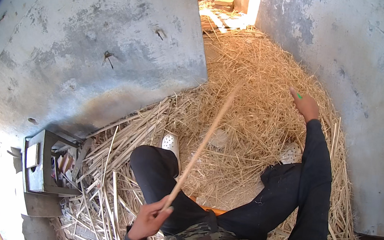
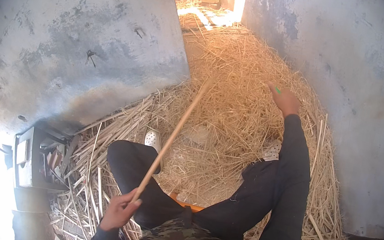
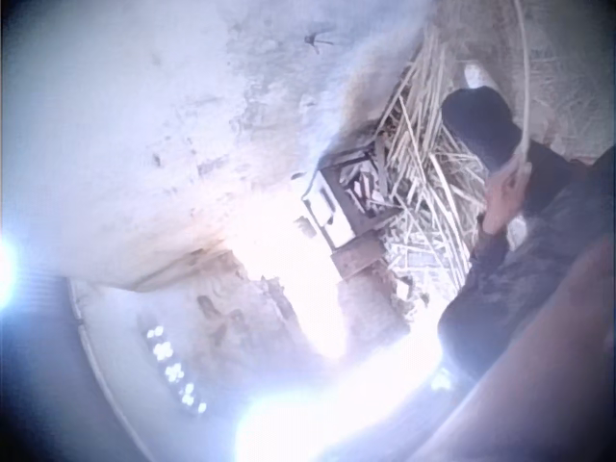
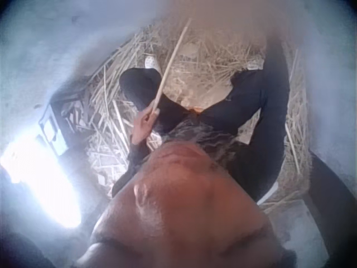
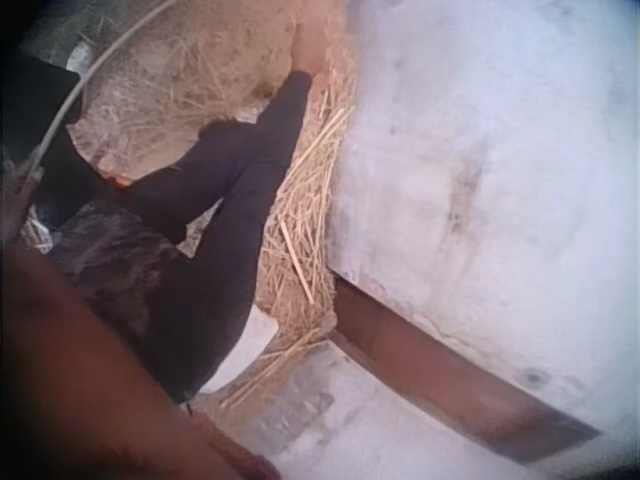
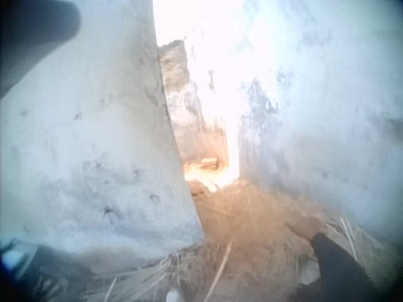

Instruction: The person sits on a straw-covered floor and uses a green utility knife to shave a long, thin wooden stick. They hold the stick with their left hand and scrape the surface with the knife in their right hand, creating wood shavings that fall onto the straw.

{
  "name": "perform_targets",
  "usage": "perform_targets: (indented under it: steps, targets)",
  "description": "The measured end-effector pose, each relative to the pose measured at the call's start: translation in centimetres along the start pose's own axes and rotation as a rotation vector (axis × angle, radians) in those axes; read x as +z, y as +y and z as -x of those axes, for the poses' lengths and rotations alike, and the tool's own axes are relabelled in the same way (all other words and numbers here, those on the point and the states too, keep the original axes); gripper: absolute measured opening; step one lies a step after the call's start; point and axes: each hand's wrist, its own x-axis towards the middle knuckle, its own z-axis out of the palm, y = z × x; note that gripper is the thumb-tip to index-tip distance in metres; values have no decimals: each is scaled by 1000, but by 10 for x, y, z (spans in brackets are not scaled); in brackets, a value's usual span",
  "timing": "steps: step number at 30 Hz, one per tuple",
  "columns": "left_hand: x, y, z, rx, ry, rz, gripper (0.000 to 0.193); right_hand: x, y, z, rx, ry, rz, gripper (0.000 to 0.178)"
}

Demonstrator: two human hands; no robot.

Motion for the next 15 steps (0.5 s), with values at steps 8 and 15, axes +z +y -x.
perform_targets:
  steps: [8,15]
  targets:
    - [45,37,-74,106,-80,576,45,-39,-139,74,-493,-132,-312,78]
    - [68,43,-85,195,-55,563,45,-36,-183,139,-880,-65,-252,78]
